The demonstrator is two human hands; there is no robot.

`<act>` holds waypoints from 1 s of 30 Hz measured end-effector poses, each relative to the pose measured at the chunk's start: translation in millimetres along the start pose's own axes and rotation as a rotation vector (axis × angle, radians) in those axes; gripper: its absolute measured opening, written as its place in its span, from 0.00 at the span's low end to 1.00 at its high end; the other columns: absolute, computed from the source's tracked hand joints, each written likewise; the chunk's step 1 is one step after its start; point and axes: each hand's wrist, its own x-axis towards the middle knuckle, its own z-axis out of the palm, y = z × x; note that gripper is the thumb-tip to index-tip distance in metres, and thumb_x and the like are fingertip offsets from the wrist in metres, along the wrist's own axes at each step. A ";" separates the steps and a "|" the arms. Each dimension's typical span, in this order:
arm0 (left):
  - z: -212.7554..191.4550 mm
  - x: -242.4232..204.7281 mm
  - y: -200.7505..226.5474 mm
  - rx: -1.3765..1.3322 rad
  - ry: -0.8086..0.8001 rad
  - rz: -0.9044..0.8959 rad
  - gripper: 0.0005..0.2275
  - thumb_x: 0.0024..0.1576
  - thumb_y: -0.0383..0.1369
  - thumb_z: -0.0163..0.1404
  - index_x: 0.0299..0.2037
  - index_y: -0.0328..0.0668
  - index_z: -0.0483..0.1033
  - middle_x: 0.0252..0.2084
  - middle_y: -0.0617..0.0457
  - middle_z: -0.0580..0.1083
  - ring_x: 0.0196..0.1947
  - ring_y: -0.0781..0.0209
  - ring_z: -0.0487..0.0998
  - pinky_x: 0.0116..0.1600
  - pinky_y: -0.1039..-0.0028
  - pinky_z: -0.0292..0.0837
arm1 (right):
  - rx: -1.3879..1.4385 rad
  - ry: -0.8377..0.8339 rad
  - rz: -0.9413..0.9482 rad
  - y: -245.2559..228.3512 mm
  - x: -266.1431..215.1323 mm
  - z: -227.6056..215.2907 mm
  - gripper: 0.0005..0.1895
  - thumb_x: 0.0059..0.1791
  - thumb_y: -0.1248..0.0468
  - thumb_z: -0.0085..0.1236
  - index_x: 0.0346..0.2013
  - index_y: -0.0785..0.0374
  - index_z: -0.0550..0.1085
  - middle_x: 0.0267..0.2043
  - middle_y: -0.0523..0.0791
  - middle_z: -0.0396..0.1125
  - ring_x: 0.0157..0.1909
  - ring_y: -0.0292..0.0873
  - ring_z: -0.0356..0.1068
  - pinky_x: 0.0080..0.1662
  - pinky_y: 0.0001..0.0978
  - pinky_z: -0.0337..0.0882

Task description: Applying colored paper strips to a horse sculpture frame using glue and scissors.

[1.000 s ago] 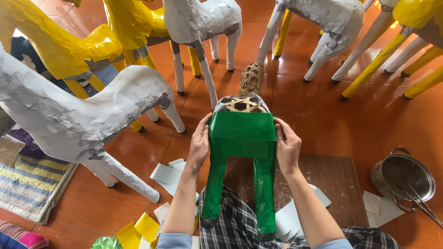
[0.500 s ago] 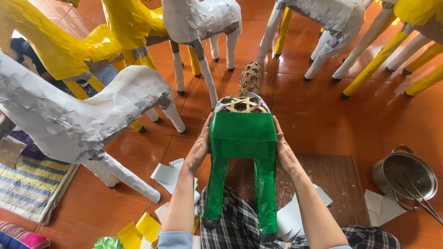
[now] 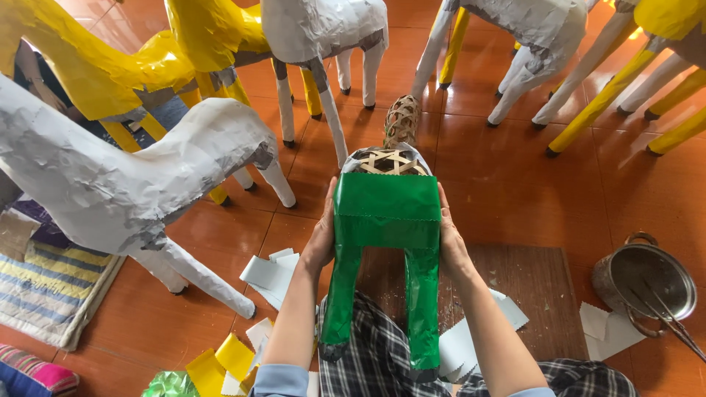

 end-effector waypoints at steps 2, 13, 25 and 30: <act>1.6 -7.9 7.2 0.084 0.064 -0.034 0.27 0.64 0.53 0.26 0.73 0.64 0.36 0.73 0.41 0.44 0.67 0.33 0.53 0.65 0.39 0.52 | -0.113 0.010 -0.012 -2.3 -0.1 -6.0 0.29 0.56 0.48 0.27 0.72 0.48 0.49 0.71 0.47 0.51 0.68 0.45 0.52 0.65 0.44 0.56; 38.1 -71.3 77.9 0.403 0.128 0.393 0.28 0.64 0.47 0.33 0.71 0.42 0.49 0.72 0.37 0.50 0.69 0.33 0.50 0.68 0.45 0.49 | -0.222 0.016 -0.203 -17.4 -5.3 2.4 0.33 0.56 0.43 0.20 0.73 0.53 0.46 0.74 0.46 0.42 0.75 0.48 0.40 0.68 0.52 0.46; 28.2 -71.0 59.6 0.545 0.260 0.604 0.21 0.62 0.34 0.46 0.65 0.37 0.63 0.66 0.36 0.63 0.64 0.40 0.64 0.65 0.61 0.61 | -0.287 -0.094 -0.194 -26.6 -4.6 16.8 0.29 0.57 0.50 0.17 0.73 0.52 0.42 0.76 0.50 0.37 0.76 0.52 0.32 0.71 0.50 0.32; 25.1 -70.1 56.0 0.498 0.328 0.629 0.22 0.58 0.38 0.52 0.61 0.40 0.69 0.61 0.38 0.68 0.61 0.44 0.69 0.63 0.62 0.65 | -0.240 -0.078 -0.190 -17.6 2.1 10.6 0.27 0.58 0.54 0.19 0.73 0.52 0.43 0.76 0.48 0.37 0.76 0.48 0.33 0.71 0.48 0.31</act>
